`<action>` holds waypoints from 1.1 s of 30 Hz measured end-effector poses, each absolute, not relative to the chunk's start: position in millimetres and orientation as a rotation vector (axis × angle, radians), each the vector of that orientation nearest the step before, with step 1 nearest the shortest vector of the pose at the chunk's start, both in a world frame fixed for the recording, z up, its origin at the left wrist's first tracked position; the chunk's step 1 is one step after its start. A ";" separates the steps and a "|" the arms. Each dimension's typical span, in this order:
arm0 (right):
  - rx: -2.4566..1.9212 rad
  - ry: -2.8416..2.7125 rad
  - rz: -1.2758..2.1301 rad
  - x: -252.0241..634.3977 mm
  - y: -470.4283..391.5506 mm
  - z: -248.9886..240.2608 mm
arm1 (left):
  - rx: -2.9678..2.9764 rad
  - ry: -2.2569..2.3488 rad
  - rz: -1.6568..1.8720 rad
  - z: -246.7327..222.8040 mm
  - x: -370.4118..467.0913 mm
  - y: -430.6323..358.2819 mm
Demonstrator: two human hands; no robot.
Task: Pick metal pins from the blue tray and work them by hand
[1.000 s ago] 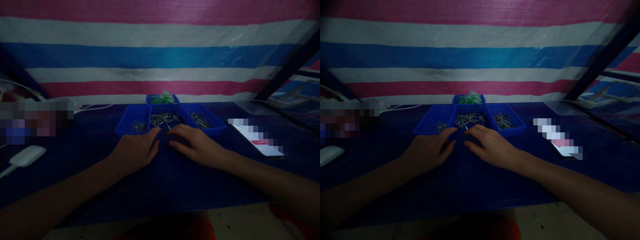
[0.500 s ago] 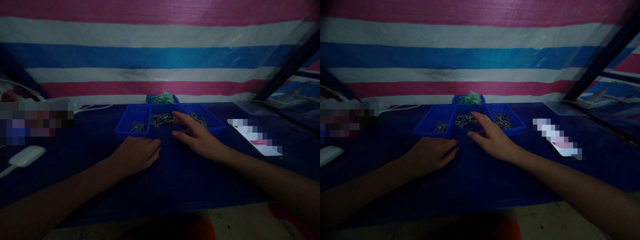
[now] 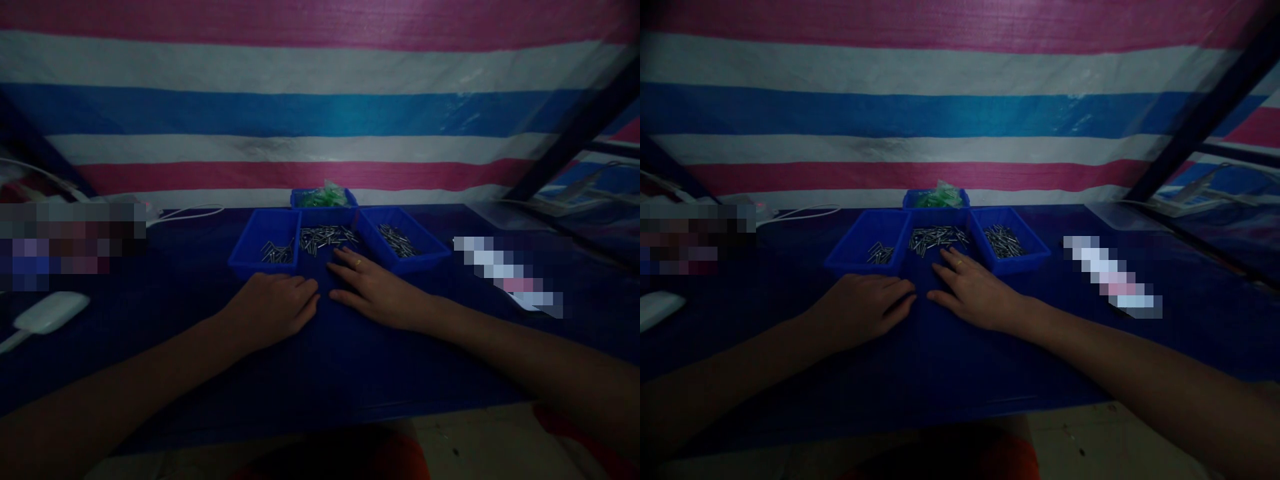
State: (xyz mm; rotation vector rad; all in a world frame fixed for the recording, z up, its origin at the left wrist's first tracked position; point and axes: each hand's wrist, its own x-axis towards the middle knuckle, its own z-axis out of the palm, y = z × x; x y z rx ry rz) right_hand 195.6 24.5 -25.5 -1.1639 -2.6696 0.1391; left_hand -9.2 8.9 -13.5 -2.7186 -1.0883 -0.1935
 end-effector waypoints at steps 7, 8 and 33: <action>-1.192 -2.590 0.121 189.0 33.6 -31.5 | -2.729 -1.090 -0.181 -15.3 -6.4 9.7; -1.199 -2.595 0.118 188.3 34.6 -31.6 | -2.728 -1.089 -0.191 -15.4 -6.3 9.7; -1.212 -2.607 -0.007 191.8 28.7 -28.2 | -2.727 -1.099 -0.185 -14.3 -8.9 9.4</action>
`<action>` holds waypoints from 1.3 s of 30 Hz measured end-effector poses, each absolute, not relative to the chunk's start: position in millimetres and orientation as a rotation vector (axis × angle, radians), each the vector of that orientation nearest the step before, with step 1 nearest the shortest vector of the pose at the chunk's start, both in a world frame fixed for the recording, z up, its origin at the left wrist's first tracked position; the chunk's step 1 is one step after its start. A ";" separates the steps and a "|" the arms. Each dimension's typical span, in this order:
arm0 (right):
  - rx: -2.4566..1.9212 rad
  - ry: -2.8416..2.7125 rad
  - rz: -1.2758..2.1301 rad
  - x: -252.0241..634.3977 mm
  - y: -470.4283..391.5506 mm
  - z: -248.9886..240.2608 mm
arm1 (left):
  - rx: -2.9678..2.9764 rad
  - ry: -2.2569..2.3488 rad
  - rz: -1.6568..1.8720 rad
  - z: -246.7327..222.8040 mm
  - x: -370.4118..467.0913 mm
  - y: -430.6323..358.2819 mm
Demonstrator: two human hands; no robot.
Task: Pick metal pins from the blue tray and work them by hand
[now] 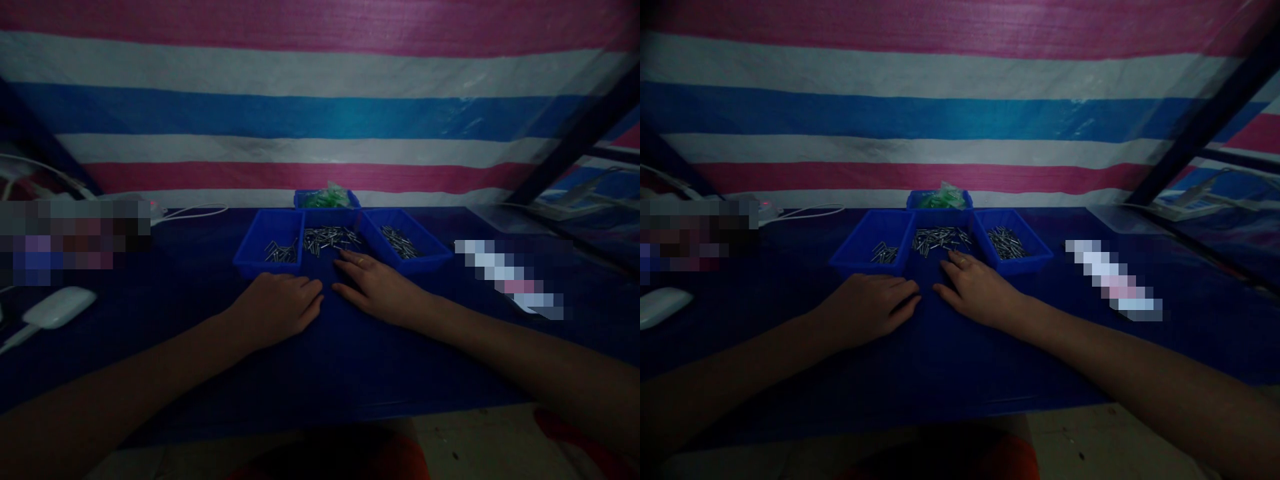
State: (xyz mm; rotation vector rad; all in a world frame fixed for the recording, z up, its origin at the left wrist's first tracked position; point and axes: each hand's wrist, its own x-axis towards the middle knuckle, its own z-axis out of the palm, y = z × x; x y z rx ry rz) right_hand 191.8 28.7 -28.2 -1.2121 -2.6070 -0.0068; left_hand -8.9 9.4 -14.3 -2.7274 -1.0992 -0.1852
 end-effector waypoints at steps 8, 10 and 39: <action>-1.145 -2.671 -0.038 195.5 18.9 -12.5 | -2.734 -1.110 -0.152 -13.9 -9.3 10.3; -1.105 -2.693 -0.020 195.2 18.1 -11.2 | -2.735 -1.112 -0.151 -14.2 -9.9 10.7; -0.825 -2.754 0.111 194.0 9.8 -5.0 | -2.782 -0.903 -0.185 -14.6 -10.9 10.8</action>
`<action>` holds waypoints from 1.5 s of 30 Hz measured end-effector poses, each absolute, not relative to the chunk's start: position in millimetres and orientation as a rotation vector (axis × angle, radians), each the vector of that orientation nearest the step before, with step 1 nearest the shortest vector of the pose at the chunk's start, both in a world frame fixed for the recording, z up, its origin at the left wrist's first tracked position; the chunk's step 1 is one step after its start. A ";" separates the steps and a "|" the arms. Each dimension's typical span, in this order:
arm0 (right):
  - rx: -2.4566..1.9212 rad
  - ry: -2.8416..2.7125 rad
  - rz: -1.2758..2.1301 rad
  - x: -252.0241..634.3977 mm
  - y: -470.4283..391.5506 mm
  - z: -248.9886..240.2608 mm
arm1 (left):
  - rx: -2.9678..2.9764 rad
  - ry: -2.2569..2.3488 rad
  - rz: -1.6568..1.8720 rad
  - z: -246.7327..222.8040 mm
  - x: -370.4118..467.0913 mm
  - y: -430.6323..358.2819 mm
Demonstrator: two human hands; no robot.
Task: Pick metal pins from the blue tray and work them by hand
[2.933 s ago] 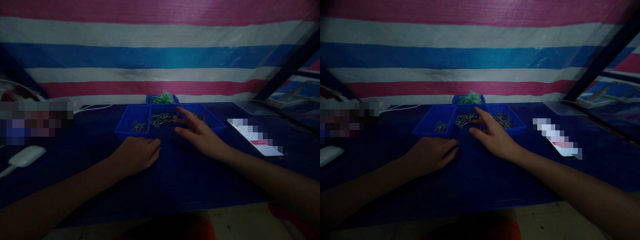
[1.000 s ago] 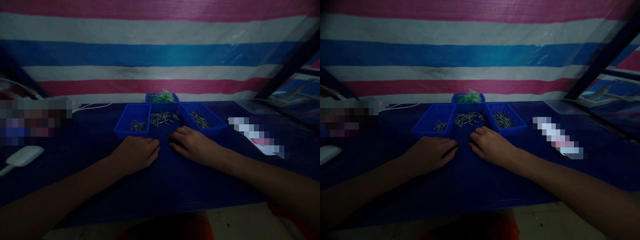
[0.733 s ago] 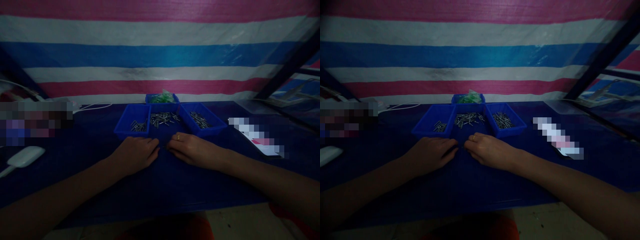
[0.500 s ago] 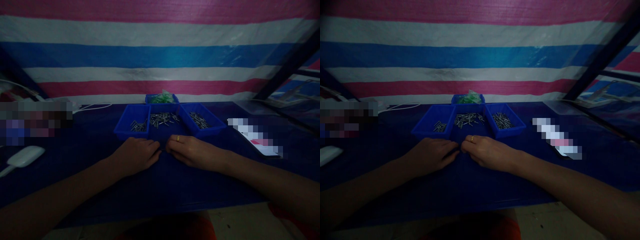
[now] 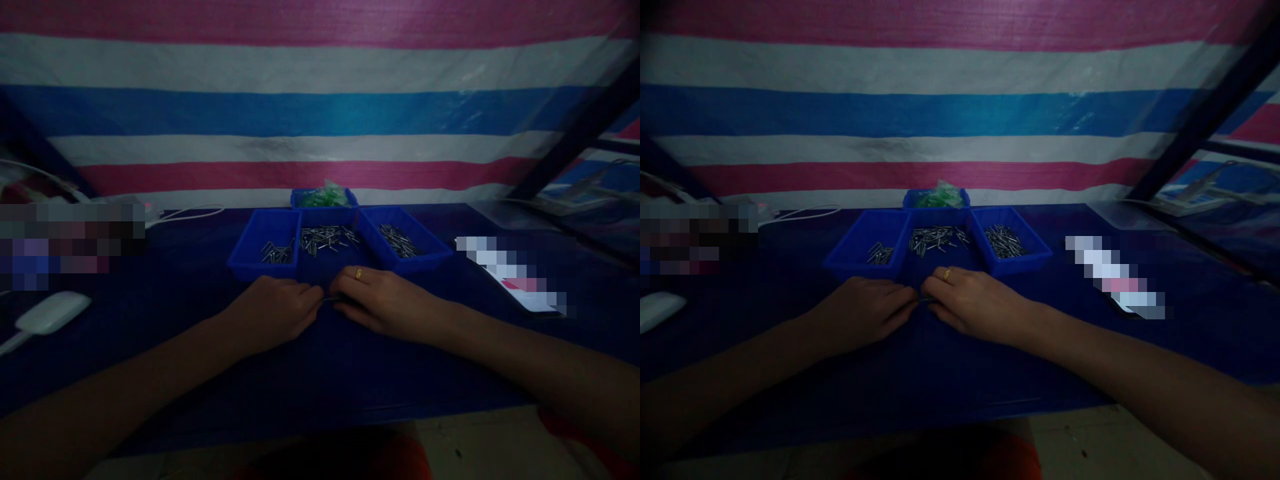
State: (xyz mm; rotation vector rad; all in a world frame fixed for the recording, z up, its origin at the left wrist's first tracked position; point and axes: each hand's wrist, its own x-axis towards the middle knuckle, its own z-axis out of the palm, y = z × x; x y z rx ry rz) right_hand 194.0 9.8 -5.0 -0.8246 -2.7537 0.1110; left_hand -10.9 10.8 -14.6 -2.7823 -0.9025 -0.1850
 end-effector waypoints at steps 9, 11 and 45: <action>-0.961 -2.726 -0.066 194.5 12.7 -7.4 | -2.691 -1.015 -0.427 -14.2 -11.5 10.2; -0.954 -2.730 -0.038 193.9 12.1 -8.1 | -2.701 -0.979 -0.535 -14.3 -11.3 9.6; -0.901 -2.693 0.168 193.7 10.4 -4.3 | -2.858 -1.036 -0.500 -16.1 -11.2 11.8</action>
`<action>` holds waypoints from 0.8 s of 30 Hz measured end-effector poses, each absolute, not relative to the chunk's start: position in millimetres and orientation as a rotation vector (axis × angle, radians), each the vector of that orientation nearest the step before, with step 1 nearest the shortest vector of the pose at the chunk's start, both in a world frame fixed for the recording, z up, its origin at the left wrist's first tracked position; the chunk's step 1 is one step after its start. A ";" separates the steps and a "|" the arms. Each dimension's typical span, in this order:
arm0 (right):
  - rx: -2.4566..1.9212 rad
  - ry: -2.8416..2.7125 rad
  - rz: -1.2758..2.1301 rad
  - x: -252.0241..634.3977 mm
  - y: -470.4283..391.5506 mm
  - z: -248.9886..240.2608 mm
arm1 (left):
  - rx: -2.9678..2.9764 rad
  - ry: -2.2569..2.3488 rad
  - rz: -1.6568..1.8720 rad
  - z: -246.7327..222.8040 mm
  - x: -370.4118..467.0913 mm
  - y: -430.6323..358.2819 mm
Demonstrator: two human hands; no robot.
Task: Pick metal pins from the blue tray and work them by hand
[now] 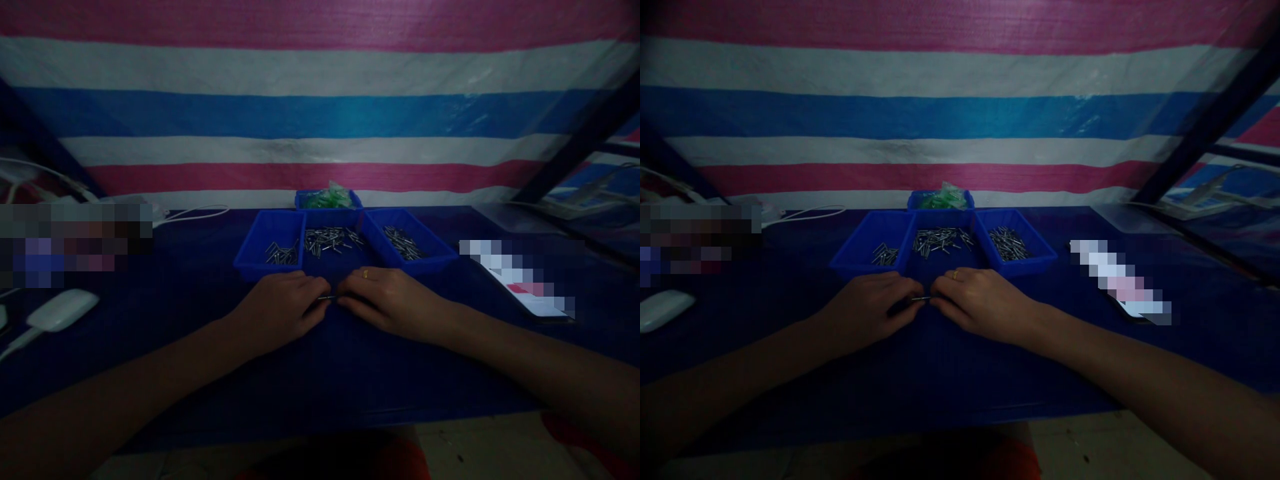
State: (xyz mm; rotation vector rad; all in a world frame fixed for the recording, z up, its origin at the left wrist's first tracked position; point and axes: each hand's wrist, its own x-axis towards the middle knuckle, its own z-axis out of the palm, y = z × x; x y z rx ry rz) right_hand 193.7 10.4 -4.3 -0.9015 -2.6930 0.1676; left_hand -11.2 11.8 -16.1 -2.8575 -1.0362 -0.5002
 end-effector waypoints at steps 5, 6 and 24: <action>-0.925 -2.738 0.129 194.0 12.4 -6.0 | -2.855 -1.024 -0.525 -18.7 -11.5 13.0; -0.933 -2.749 0.116 194.0 12.4 -6.3 | -2.858 -1.023 -0.534 -18.8 -11.5 13.0; -1.064 -2.669 0.037 197.6 13.8 -4.7 | -2.811 -1.110 -0.503 -14.2 -11.0 10.2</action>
